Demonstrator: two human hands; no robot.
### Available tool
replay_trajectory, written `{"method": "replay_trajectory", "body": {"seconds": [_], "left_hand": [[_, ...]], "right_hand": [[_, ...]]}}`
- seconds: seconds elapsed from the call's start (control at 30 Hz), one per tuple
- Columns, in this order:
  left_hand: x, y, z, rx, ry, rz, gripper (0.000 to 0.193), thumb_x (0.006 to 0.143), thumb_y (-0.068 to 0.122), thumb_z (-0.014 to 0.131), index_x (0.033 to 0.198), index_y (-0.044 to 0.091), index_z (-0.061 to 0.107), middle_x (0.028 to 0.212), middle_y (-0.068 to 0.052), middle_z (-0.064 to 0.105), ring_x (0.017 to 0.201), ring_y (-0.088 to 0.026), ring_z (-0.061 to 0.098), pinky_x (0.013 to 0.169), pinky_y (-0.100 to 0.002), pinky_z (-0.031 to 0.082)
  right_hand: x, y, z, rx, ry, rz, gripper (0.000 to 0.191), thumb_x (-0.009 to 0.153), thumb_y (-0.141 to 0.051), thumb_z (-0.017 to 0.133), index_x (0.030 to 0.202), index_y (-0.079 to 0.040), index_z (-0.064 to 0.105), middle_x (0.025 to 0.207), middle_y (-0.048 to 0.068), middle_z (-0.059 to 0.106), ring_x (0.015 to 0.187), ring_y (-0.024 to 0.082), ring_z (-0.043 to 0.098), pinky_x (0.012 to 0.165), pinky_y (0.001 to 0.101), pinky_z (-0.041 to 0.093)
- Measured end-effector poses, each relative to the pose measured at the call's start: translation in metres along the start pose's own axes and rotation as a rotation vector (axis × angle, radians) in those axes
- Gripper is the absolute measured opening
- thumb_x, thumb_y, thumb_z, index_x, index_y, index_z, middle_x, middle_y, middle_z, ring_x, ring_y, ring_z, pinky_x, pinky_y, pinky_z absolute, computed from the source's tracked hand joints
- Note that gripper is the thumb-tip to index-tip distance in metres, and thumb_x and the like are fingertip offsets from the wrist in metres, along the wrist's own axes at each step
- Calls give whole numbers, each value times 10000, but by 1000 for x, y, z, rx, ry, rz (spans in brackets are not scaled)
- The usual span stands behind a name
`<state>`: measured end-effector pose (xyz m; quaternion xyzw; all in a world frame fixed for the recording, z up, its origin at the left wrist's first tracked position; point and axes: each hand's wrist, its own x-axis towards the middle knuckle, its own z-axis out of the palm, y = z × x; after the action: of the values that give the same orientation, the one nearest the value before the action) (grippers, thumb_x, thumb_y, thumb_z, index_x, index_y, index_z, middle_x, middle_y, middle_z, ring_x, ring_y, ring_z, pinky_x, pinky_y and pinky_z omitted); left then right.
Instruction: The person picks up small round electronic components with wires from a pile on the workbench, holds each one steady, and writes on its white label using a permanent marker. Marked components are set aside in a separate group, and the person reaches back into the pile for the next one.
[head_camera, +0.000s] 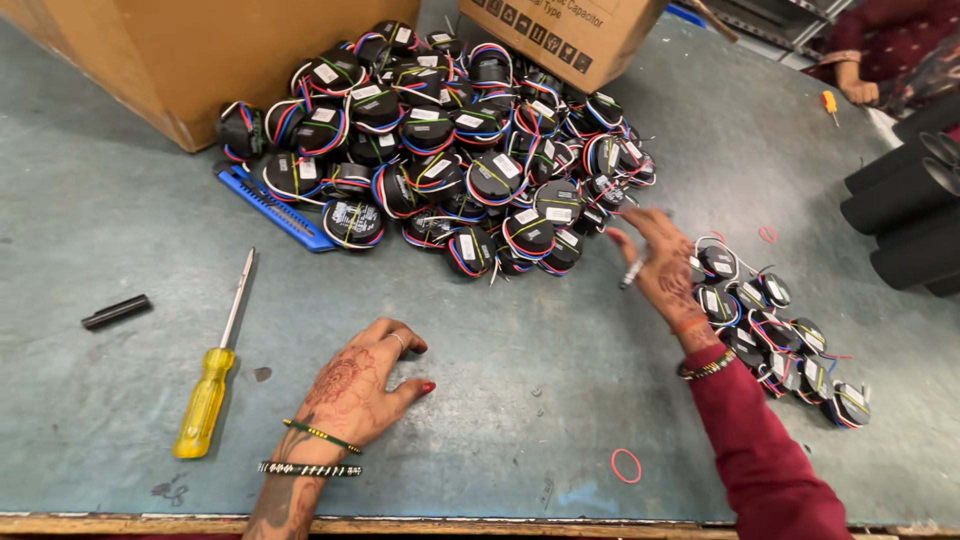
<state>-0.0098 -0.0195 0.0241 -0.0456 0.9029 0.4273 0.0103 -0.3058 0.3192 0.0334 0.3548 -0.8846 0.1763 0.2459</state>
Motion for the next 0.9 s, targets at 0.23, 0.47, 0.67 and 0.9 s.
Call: {"method": "replay_trajectory", "body": {"seconds": [0.23,0.47,0.67,0.9], "left_hand": [[0,2,-1,18,15,3,437,775,265,796,1175,136,678,1205,-33,611,1191,-283,572,1001,-397,463],[0,8,2,39,0,-107,396,812,277,763,1175,162,657,1231,-22,596,1174,-274,591,991,-402,481],[3,23,35,-82,306,385,815,684,373,880,1366,96,530,1380,-173,522,1269,-388,491,1038,-463,430],[-5,49,79,-33,328,319,1021,533,455,935,1373,56,514,1383,-173,512,1279,-378,482,1057,-499,368]], "right_hand": [[66,-59,20,85,-193,-200,878,711,-212,840,1505,-20,520,1350,225,630,1229,390,606,1044,435,479],[33,-81,-23,74,111,-192,696,720,-340,918,1270,-16,640,1197,174,690,1064,327,698,958,421,553],[-48,-143,-47,77,-25,-76,629,684,-431,926,1111,-39,683,1006,130,704,895,315,709,798,407,557],[-81,-198,-51,66,-284,64,620,669,-591,817,945,-43,729,868,107,728,785,293,711,722,396,540]]}}
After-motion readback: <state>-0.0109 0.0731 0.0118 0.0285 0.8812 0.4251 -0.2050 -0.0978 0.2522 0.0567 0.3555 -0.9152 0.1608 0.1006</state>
